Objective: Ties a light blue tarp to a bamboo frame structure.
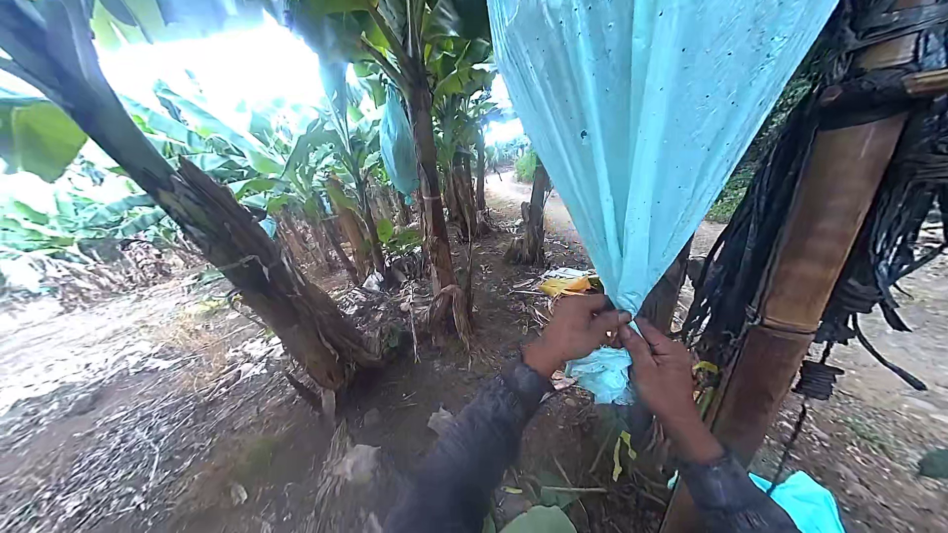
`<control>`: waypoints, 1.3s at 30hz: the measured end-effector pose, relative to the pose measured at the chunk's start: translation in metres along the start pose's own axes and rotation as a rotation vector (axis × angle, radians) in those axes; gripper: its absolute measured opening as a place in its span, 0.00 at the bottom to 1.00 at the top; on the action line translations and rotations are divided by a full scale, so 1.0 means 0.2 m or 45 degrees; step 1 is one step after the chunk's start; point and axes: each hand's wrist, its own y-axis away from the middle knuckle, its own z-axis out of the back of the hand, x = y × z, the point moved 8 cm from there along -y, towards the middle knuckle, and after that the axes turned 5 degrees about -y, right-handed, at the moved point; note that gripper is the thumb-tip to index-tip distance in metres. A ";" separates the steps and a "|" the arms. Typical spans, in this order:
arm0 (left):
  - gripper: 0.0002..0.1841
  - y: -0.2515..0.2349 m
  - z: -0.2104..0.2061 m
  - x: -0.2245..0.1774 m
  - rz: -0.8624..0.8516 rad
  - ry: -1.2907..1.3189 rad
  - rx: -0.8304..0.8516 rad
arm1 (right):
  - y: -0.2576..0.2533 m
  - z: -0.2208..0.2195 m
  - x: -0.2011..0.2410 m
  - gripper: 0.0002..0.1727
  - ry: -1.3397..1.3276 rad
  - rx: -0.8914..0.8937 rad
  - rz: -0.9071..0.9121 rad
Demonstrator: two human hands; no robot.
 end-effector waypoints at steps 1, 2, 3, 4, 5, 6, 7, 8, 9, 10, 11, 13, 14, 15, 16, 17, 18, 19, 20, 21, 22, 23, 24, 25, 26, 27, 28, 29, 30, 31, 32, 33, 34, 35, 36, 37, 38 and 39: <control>0.16 0.01 0.01 0.02 0.051 0.008 -0.009 | 0.01 -0.01 0.00 0.19 0.061 0.000 -0.003; 0.17 0.03 0.02 0.03 0.079 -0.024 -0.025 | 0.01 -0.02 0.00 0.20 0.161 -0.003 0.003; 0.17 0.03 0.03 0.02 0.085 -0.102 -0.040 | 0.01 -0.02 0.01 0.21 0.286 -0.001 0.027; 0.18 0.05 0.04 -0.01 0.080 -0.217 -0.051 | 0.02 -0.04 0.03 0.22 0.429 0.010 0.074; 0.18 0.06 0.04 -0.04 0.087 -0.328 -0.049 | 0.02 -0.06 0.06 0.23 0.588 0.040 0.135; 0.18 0.07 0.04 -0.07 0.101 -0.414 -0.049 | 0.02 -0.08 0.07 0.22 0.738 0.079 0.212; 0.18 0.08 0.03 -0.09 0.118 -0.471 -0.045 | 0.02 -0.10 0.09 0.23 0.847 0.138 0.274; 0.18 0.08 0.04 -0.09 0.108 -0.505 -0.057 | 0.02 -0.12 0.09 0.26 0.900 0.224 0.300; 0.17 0.08 0.04 -0.09 0.074 -0.520 -0.083 | 0.01 -0.12 0.09 0.30 0.906 0.322 0.295; 0.16 0.07 0.05 -0.08 0.020 -0.526 -0.113 | -0.01 -0.10 0.09 0.33 0.868 0.407 0.274; 0.15 0.08 0.06 -0.07 -0.043 -0.533 -0.148 | -0.04 -0.07 0.09 0.34 0.820 0.467 0.230; 0.15 0.09 0.06 -0.08 -0.118 -0.671 -0.210 | -0.12 0.01 0.10 0.25 0.720 0.467 0.062; 0.14 0.10 0.05 -0.10 -0.133 -0.787 -0.227 | -0.16 0.05 0.11 0.20 0.661 0.417 -0.054; 0.13 0.11 0.04 -0.12 -0.131 -0.914 -0.212 | -0.20 0.08 0.12 0.17 0.585 0.343 -0.157; 0.11 0.12 0.02 -0.13 -0.101 -1.031 -0.152 | -0.21 0.11 0.13 0.14 0.467 0.262 -0.242; 0.08 0.13 -0.01 -0.15 -0.072 -1.124 -0.074 | -0.20 0.11 0.12 0.11 0.288 0.185 -0.319; 0.06 0.15 -0.04 -0.18 -0.065 -1.194 0.003 | -0.18 0.10 0.11 0.08 0.057 0.141 -0.397; 0.06 0.17 -0.07 -0.22 -0.088 -1.242 0.063 | -0.16 0.07 0.11 0.08 -0.146 0.148 -0.429; 0.06 0.20 -0.10 -0.26 -0.139 -1.273 0.115 | -0.14 0.04 0.13 0.10 -0.215 0.207 -0.370; 0.07 0.23 -0.11 -0.32 -0.214 -1.301 0.148 | -0.12 0.03 0.16 0.12 -0.144 0.285 -0.226; 0.08 0.27 -0.11 -0.38 -0.297 -1.325 0.162 | -0.10 0.01 0.19 0.14 -0.019 0.363 -0.052; 0.08 0.28 -0.09 -0.44 -0.377 -1.337 0.153 | -0.08 0.00 0.22 0.15 0.071 0.416 0.079; 0.08 0.28 -0.06 -0.49 -0.449 -1.322 0.138 | -0.07 0.00 0.25 0.15 0.110 0.435 0.156; 0.08 0.26 -0.02 -0.52 -0.507 -1.299 0.136 | -0.06 0.01 0.27 0.15 0.123 0.434 0.177; 0.09 0.23 0.01 -0.52 -0.565 -1.243 0.137 | -0.07 0.03 0.28 0.15 0.122 0.421 0.165; 0.10 0.19 0.04 -0.52 -0.649 -1.166 0.121 | -0.08 0.05 0.29 0.14 0.115 0.396 0.144; 0.12 0.16 0.07 -0.51 -0.733 -1.076 0.094 | -0.09 0.07 0.29 0.12 0.125 0.372 0.126; 0.11 0.15 0.09 -0.52 -0.825 -1.002 0.047 | -0.09 0.07 0.29 0.11 0.145 0.357 0.118; 0.11 0.14 0.10 -0.53 -0.896 -0.970 0.024 | -0.08 0.07 0.29 0.10 0.149 0.348 0.112; 0.10 0.14 0.10 -0.55 -0.954 -0.951 0.020 | -0.08 0.06 0.30 0.09 0.122 0.341 0.100; 0.10 0.13 0.10 -0.56 -0.997 -0.930 0.025 | -0.07 0.06 0.30 0.08 0.057 0.342 0.078; 0.10 0.12 0.09 -0.55 -1.023 -0.921 0.044 | -0.07 0.05 0.29 0.07 -0.051 0.351 0.037; 0.11 0.11 0.08 -0.53 -1.038 -0.920 0.076 | -0.07 0.05 0.28 0.06 -0.171 0.354 -0.020; 0.12 0.11 0.08 -0.52 -1.043 -0.923 0.127 | -0.06 0.05 0.27 0.06 -0.294 0.354 -0.082; 0.13 0.10 0.08 -0.51 -1.028 -0.928 0.206 | -0.06 0.05 0.26 0.07 -0.406 0.351 -0.140; 0.15 0.09 0.08 -0.51 -0.999 -0.937 0.292 | -0.05 0.05 0.26 0.08 -0.476 0.355 -0.181; 0.15 0.09 0.07 -0.51 -0.972 -0.952 0.344 | -0.05 0.06 0.26 0.09 -0.501 0.369 -0.196; 0.15 0.10 0.07 -0.52 -0.971 -0.957 0.350 | -0.05 0.06 0.26 0.09 -0.484 0.385 -0.177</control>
